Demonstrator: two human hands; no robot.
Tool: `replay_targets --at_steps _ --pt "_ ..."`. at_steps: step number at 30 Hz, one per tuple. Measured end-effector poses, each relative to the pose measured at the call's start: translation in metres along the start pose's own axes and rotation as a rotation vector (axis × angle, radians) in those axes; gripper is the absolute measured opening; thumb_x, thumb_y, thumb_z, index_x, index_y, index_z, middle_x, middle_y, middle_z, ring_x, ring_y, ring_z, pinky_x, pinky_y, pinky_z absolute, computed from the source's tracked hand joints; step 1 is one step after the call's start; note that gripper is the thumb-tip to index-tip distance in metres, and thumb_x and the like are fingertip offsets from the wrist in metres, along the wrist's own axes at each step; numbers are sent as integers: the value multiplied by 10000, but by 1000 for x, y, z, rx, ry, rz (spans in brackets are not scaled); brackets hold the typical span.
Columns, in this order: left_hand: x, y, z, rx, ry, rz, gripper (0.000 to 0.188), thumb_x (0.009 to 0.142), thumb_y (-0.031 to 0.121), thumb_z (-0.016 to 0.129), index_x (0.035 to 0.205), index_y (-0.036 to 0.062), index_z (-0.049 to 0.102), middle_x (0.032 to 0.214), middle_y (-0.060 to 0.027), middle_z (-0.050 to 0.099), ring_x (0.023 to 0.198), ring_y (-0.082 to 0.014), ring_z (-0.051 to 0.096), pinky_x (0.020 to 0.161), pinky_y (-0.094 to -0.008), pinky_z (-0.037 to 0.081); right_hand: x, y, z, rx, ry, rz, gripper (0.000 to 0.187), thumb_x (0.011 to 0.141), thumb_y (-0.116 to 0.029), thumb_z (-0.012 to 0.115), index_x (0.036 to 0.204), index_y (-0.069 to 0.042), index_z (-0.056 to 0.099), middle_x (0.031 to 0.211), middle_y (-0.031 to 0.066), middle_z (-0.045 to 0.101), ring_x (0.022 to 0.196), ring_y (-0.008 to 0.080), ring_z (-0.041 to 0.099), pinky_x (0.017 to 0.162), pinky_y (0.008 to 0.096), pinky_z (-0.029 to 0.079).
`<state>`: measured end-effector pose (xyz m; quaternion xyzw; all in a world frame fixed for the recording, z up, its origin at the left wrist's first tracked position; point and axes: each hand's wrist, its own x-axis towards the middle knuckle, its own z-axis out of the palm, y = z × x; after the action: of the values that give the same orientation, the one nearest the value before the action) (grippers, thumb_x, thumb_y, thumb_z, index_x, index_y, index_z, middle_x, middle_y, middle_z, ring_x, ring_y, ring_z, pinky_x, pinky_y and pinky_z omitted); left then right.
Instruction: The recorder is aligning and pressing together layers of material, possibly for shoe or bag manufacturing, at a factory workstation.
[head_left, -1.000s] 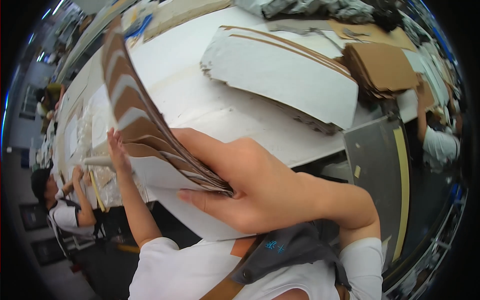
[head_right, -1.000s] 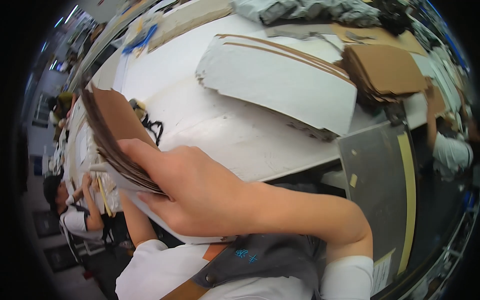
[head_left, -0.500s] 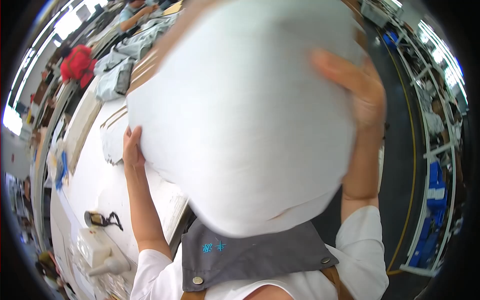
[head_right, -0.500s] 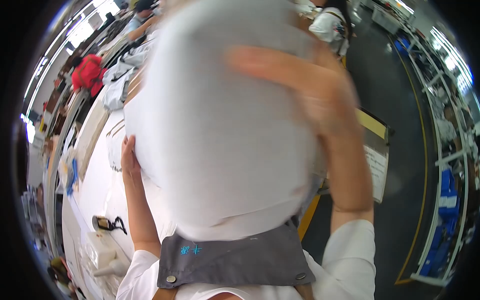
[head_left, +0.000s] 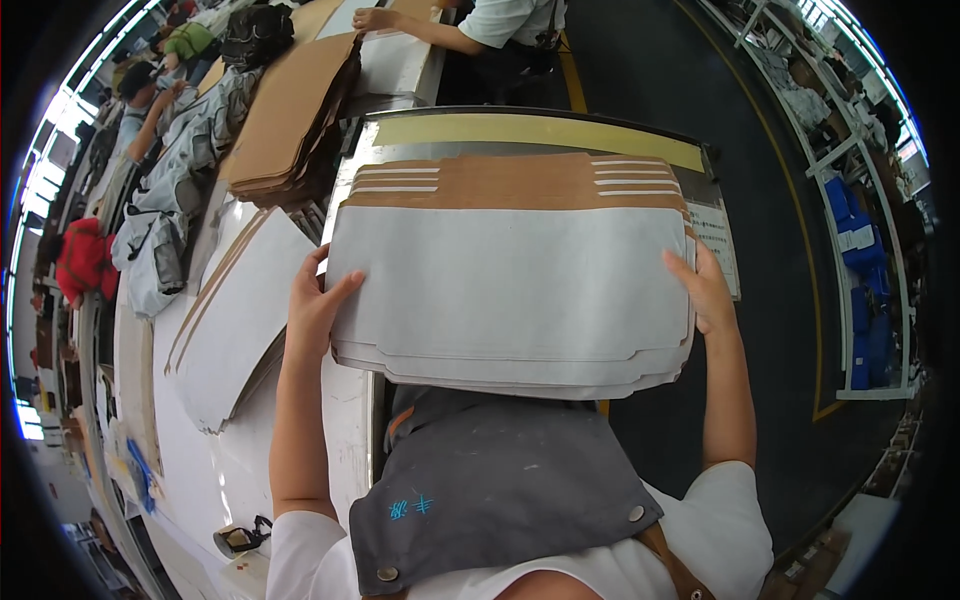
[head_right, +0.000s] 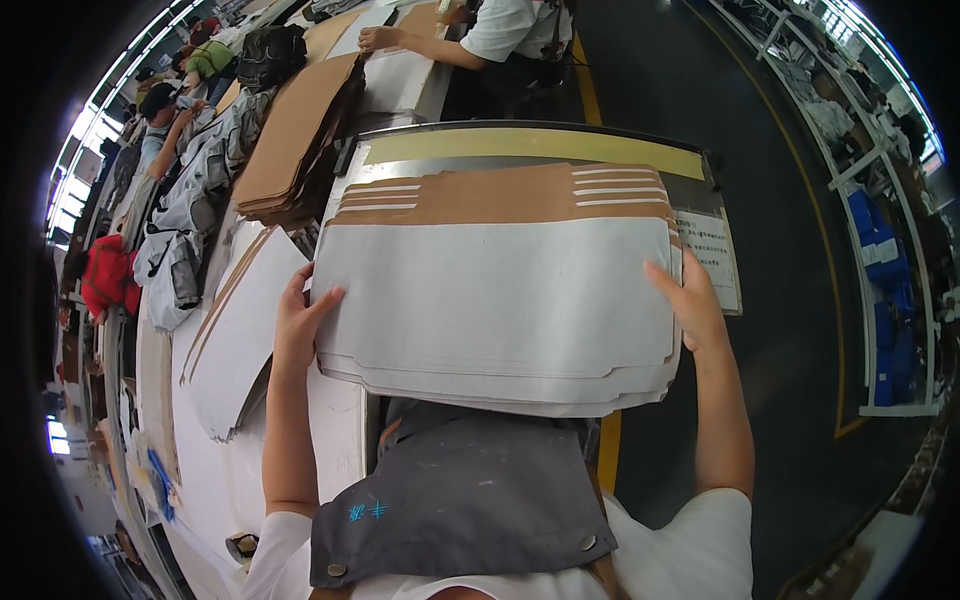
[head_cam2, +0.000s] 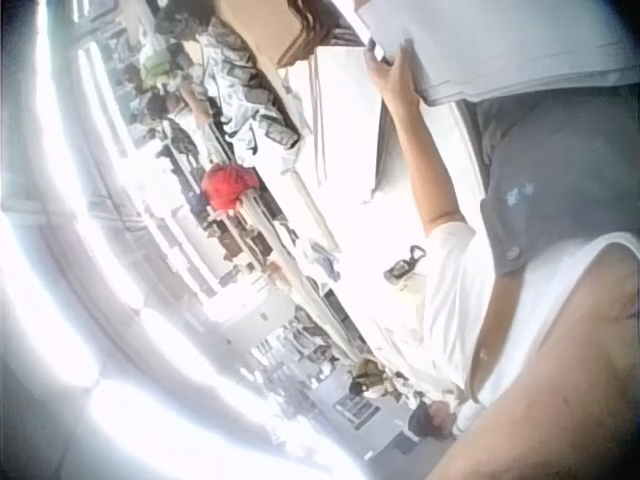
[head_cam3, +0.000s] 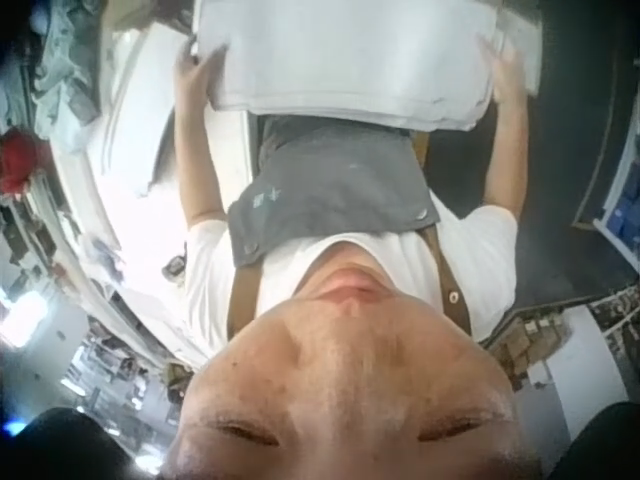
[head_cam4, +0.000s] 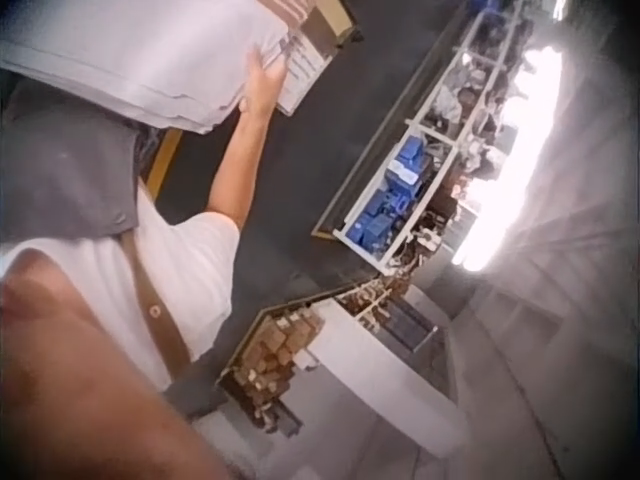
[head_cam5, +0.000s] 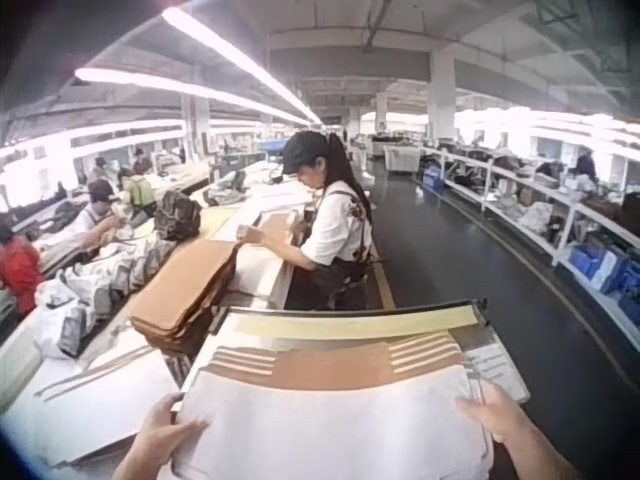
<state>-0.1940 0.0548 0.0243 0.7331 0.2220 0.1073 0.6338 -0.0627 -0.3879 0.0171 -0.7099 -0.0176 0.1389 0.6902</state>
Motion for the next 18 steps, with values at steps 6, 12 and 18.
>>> replay_targets --at_steps 6,12,18 --pt "4 6 -7 71 -104 -114 679 772 167 788 1296 -103 451 969 -183 662 810 -185 665 707 -272 534 -1 -8 -9 33 -43 177 577 861 -189 699 1327 50 458 1207 129 585 1052 177 581 906 300 476" --pt "8 -15 -22 -82 -149 -111 556 831 174 735 1265 -84 502 1026 -140 659 895 -164 646 776 -266 517 9 -129 81 -133 -233 -218 504 845 -178 705 1260 46 527 1123 126 639 970 164 641 841 284 515" --pt "-24 -46 -42 -148 -98 -89 387 928 225 607 1189 -58 563 1034 -124 666 889 -181 646 787 -294 520 4 -265 209 -238 -661 -320 159 923 -108 455 954 35 516 703 59 476 512 125 393 474 227 357"
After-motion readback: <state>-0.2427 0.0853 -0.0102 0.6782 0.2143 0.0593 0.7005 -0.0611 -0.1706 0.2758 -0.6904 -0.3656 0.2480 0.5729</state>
